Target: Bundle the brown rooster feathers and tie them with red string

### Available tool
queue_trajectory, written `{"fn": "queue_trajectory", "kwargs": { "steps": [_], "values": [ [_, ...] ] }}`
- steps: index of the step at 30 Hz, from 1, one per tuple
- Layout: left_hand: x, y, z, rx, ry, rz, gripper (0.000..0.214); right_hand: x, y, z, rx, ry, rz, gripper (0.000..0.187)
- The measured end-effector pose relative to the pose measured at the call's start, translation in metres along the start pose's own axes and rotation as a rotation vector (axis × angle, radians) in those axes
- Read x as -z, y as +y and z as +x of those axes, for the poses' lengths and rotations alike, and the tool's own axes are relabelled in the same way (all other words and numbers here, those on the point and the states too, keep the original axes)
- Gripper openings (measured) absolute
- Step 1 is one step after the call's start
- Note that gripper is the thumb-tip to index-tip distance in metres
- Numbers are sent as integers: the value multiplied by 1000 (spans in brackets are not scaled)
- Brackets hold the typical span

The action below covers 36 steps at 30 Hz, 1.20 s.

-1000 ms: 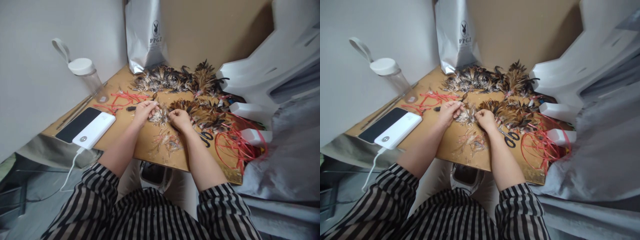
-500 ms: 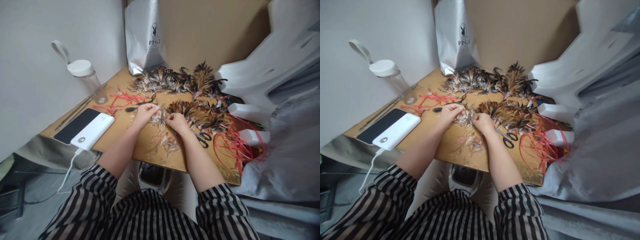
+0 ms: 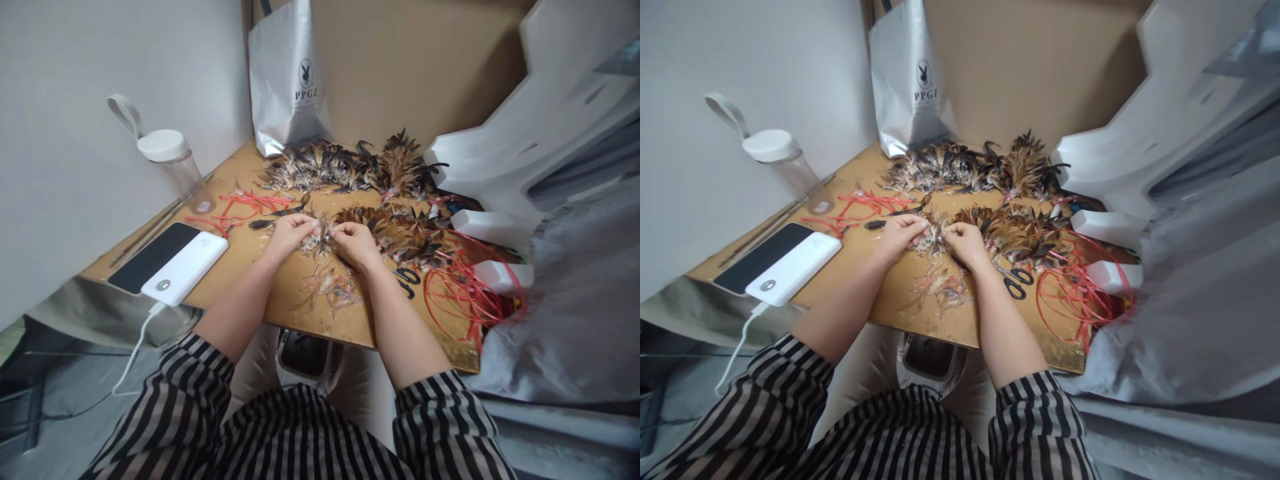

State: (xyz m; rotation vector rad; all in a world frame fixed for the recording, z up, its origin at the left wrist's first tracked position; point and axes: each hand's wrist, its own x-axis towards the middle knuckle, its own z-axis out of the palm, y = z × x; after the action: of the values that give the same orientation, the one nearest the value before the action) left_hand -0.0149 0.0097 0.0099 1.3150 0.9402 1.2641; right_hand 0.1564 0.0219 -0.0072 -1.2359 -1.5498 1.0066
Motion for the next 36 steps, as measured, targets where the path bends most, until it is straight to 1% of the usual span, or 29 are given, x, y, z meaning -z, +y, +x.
{"fn": "queue_trajectory", "kwargs": {
  "steps": [3,5,9,12,14,16,19,20,22,24,26,27,29,31,33,36],
  "values": [
    [0,-3,0,14,-28,-6,28,-3,-5,-2,-12,-57,165,25],
    [-1,-4,0,39,-32,-15,29,-5,-9,-4,-8,-92,215,26],
    [-3,-7,0,98,-39,-37,33,-8,-15,-8,42,-133,204,25],
    [-3,-10,1,92,-26,-68,31,-8,-17,-9,36,-155,191,25],
    [-2,-11,2,81,-7,-91,28,-7,-15,-8,16,-150,198,26],
    [-1,-9,4,76,9,-109,28,-5,-10,-4,-10,-113,203,26],
    [1,-6,5,91,23,-146,31,1,-1,1,-30,-1,135,23],
    [2,-5,5,95,29,-159,31,3,2,2,-29,15,96,22],
    [2,-5,6,91,40,-174,30,6,6,2,-16,-17,30,22],
    [1,-5,6,72,36,-180,28,7,7,1,21,-105,-25,24],
    [1,-6,5,63,17,-186,27,8,5,-1,97,-175,-119,29],
    [0,-6,5,66,6,-191,26,8,4,-2,143,-191,-185,30],
    [-1,-5,4,89,-9,-196,26,8,0,-3,225,-196,-323,23],
    [-1,-4,4,118,-21,-190,28,8,-3,-3,270,-176,-399,13],
    [0,-4,4,132,-33,-166,28,9,-5,-3,279,-144,-383,10],
    [3,-6,4,130,-56,-101,27,11,-5,-3,249,-97,-284,13]
  ]
}}
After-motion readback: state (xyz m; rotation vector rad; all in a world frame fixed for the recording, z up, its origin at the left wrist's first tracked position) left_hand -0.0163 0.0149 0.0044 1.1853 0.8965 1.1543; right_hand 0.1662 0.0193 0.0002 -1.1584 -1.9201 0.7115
